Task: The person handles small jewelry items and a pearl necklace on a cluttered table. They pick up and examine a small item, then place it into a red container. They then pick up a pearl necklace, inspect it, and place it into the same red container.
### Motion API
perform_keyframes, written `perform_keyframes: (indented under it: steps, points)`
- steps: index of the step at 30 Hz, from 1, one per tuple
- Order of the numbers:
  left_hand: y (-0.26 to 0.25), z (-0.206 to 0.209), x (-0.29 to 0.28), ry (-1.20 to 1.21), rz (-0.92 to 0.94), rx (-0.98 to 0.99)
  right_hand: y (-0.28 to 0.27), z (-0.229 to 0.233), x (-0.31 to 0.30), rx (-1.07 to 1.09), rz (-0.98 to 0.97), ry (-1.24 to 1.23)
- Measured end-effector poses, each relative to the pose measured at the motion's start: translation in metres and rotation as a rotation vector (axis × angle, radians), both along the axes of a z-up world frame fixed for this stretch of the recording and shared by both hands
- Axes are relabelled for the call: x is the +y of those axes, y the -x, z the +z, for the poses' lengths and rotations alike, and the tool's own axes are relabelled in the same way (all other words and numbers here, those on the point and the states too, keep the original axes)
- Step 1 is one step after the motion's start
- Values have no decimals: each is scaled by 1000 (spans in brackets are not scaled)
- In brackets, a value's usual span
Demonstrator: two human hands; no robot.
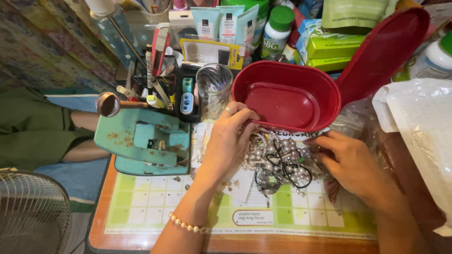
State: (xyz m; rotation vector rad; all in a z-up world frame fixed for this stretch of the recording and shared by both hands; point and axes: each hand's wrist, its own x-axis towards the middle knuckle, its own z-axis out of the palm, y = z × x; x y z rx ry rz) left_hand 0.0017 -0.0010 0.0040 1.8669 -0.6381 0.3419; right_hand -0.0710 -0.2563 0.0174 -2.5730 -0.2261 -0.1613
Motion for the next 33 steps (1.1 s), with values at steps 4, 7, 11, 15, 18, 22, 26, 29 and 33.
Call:
perform_keyframes:
  steps: [4, 7, 11, 15, 18, 22, 26, 29, 33]
  points:
    - [-1, 1, 1, -16, -2, -48, 8, 0, -1, -28, -119, 110]
    - [-1, 2, 1, 7, -9, -69, 13, 16, 13, -191, -255, 203]
    - [-1, 8, 1, 39, -54, -76, 18, 44, 33, -499, -194, 255]
    - [1, 23, 4, 73, -83, -71, 16, 62, 37, -510, -138, 433]
    - [5, 36, 2, 98, -62, -195, 19, 67, 29, -536, -152, 413]
    - [11, 47, 0, 250, -65, -49, 39, 77, 4, -516, -224, 388]
    - [7, 47, 3, 200, -77, -67, 67, 90, -20, -436, -353, 357]
    - [2, 38, 0, 192, -94, -38, 74, 86, -26, -366, -451, 345]
    - [-5, 23, -6, 207, -130, -8, 95, 73, -25, -283, -536, 328]
